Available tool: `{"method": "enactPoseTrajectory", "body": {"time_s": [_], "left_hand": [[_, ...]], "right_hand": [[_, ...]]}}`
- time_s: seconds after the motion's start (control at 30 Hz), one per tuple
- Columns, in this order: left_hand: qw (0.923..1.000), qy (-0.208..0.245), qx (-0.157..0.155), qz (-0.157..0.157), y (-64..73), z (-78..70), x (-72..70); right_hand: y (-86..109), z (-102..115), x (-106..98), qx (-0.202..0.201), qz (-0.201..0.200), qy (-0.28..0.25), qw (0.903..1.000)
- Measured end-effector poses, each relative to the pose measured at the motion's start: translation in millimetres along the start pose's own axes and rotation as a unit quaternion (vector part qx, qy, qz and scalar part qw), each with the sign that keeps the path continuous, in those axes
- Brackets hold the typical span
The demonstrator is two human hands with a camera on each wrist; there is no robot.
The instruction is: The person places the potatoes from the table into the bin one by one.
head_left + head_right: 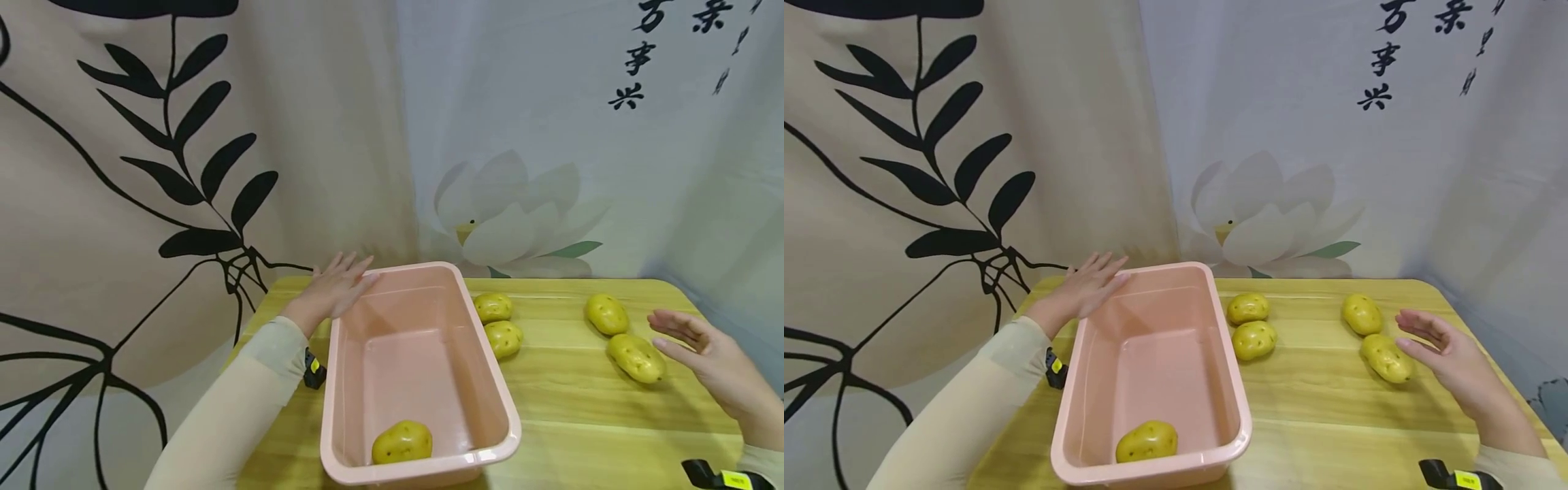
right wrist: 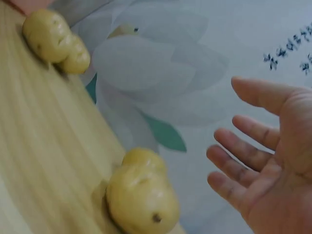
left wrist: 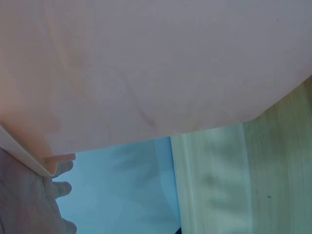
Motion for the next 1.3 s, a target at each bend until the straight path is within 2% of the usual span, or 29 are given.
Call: {"method": "enactPoseTrajectory", "body": {"time_s": [0.23, 0.37, 0.57, 0.83, 1.1, 1.3], "left_hand": [[1.0, 0.006, 0.002, 0.002, -0.7, -4.2, -1.3], [1.0, 0.009, 0.002, 0.003, -0.4, -5.2, -2.4], [1.0, 0.008, 0.005, 0.0, 0.3, -5.1, -3.1], [1.0, 0.007, -0.001, 0.005, 0.3, -3.8, -3.5], [0.9999, 0.008, -0.004, 0.006, 0.5, -2.3, -2.6], [0.9999, 0.011, -0.002, 0.009, 1.1, -2.9, -2.5]], "right_hand": [[-1.7, -35, 0, 0.066, -0.006, 0.016, 0.9977], [-4.7, -46, 2, 0.088, -0.004, 0.03, 0.9957], [-8.4, -52, 7, 0.111, 0.016, 0.012, 0.9937], [-12.3, -57, 13, 0.13, 0.058, 0.024, 0.9894], [-17.9, -63, 25, 0.145, 0.066, -0.005, 0.9872], [-18.7, -66, 29, 0.144, 0.067, 0.011, 0.9872]]}}
Point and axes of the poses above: each hand's wrist, its own y-axis away from the middle knuckle, its own x-axis out of the palm, z = x × y, the point moved 3 cm from there along -y, towards the middle knuckle, and after that the axes turned 7 degrees about -y, right-handed, at the moved point
